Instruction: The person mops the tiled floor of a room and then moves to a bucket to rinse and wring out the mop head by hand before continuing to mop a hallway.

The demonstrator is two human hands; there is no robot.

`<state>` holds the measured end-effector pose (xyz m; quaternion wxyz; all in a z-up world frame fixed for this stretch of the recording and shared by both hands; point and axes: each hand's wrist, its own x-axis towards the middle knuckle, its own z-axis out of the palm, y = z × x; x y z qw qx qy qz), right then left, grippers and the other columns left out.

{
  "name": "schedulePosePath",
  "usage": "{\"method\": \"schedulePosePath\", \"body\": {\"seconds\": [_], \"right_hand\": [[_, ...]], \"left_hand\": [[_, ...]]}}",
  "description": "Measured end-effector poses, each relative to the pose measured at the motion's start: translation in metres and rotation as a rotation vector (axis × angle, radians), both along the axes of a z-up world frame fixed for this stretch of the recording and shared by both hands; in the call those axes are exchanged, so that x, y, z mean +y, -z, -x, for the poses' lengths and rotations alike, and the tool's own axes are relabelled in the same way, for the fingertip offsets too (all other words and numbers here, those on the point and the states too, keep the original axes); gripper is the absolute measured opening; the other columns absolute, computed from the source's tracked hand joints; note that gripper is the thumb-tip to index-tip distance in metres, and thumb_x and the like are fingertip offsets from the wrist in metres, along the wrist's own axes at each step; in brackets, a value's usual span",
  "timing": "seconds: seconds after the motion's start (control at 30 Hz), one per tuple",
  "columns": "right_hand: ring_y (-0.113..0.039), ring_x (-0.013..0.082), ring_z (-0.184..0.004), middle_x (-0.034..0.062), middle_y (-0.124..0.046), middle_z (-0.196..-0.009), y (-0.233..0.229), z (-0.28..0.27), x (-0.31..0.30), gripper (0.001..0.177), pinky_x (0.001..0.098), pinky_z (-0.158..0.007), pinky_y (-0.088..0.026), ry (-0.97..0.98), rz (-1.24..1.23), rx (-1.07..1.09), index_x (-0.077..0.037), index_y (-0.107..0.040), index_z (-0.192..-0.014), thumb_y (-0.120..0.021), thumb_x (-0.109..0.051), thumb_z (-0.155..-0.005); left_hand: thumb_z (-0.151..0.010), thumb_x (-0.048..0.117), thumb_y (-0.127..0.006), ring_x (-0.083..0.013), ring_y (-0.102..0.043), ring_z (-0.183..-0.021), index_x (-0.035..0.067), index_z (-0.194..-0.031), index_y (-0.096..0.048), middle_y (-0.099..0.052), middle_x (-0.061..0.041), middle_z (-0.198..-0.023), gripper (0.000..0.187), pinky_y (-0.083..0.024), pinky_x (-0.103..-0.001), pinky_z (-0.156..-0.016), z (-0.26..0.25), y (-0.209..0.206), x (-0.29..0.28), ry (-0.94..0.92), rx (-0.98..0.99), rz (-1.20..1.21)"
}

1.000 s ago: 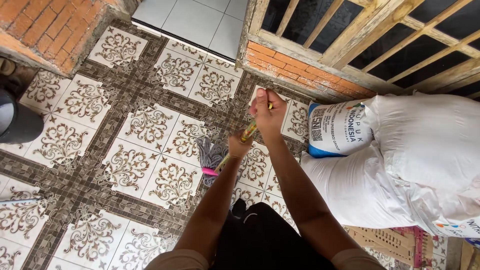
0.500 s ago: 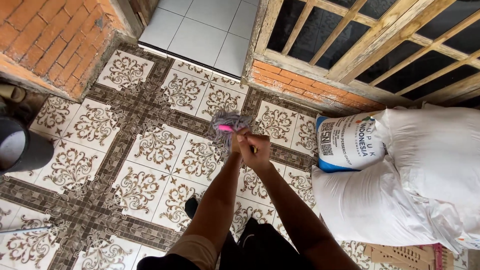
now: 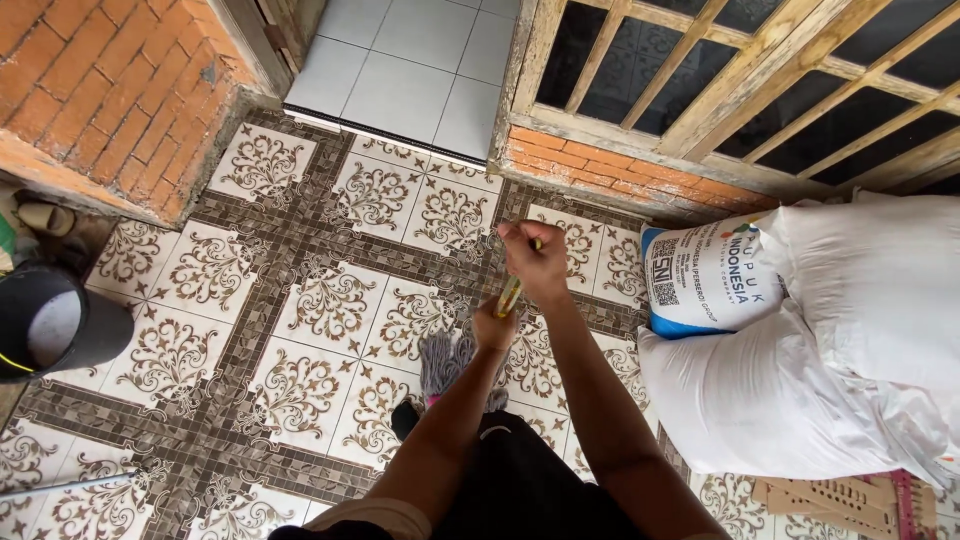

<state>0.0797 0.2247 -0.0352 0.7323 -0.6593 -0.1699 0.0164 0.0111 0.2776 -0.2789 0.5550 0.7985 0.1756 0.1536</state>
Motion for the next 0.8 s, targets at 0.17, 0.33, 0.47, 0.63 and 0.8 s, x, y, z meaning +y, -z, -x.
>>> {"method": "schedulePosePath", "body": {"seconds": [0.17, 0.33, 0.47, 0.63, 0.8], "right_hand": [[-0.037, 0.0042, -0.043, -0.0027, -0.043, -0.05, 0.01, 0.004, 0.006, 0.051, 0.025, -0.041, -0.026, -0.003, 0.017, -0.277, -0.009, -0.039, -0.059, -0.066, -0.009, -0.103], [-0.034, 0.0047, -0.047, -0.0017, -0.044, -0.053, 0.014, 0.014, 0.019, 0.046, 0.0254, -0.045, -0.025, 0.011, 0.027, -0.439, -0.008, -0.037, -0.061, -0.065, -0.002, -0.098], [-0.039, 0.0045, -0.044, -0.001, -0.046, -0.052, 0.037, 0.029, 0.042, 0.041, 0.0259, -0.042, -0.028, 0.003, 0.083, -0.574, -0.009, -0.041, -0.058, -0.063, -0.001, -0.092], [-0.042, 0.0051, -0.039, 0.0004, -0.054, -0.051, 0.039, 0.012, 0.061, 0.035, 0.0256, -0.035, -0.029, -0.01, 0.181, -0.458, -0.008, -0.053, -0.058, -0.063, -0.001, -0.091], [-0.041, 0.0058, -0.038, 0.0009, -0.051, -0.049, 0.007, -0.032, 0.049, 0.042, 0.0249, -0.036, -0.031, -0.023, 0.089, -0.291, -0.007, -0.053, -0.059, -0.066, -0.005, -0.099]], "left_hand": [[-0.082, 0.019, -0.071, -0.0255, -0.067, -0.056, 0.008, -0.087, -0.071, -0.069, -0.011, -0.07, 0.012, -0.052, -0.04, -0.052, -0.011, 0.011, 0.016, 0.057, -0.176, -0.027], [-0.081, 0.021, -0.072, -0.0259, -0.062, -0.053, 0.006, -0.077, -0.067, -0.065, -0.01, -0.065, 0.016, -0.048, -0.04, -0.05, -0.057, 0.027, 0.044, 0.087, -0.292, -0.11], [-0.084, 0.021, -0.071, -0.0214, -0.06, -0.052, 0.006, -0.079, -0.068, -0.065, -0.007, -0.064, 0.017, -0.045, -0.036, -0.049, -0.084, 0.046, 0.066, 0.116, -0.181, 0.146], [-0.087, 0.022, -0.069, -0.0157, -0.058, -0.051, 0.005, -0.081, -0.069, -0.064, -0.004, -0.062, 0.018, -0.043, -0.032, -0.047, -0.103, 0.041, 0.085, 0.084, 0.028, 0.776], [-0.084, 0.014, -0.067, -0.0134, -0.063, -0.054, 0.006, -0.091, -0.074, -0.069, -0.003, -0.068, 0.013, -0.049, -0.03, -0.05, -0.073, -0.002, 0.066, 0.085, -0.124, 0.171]]}}
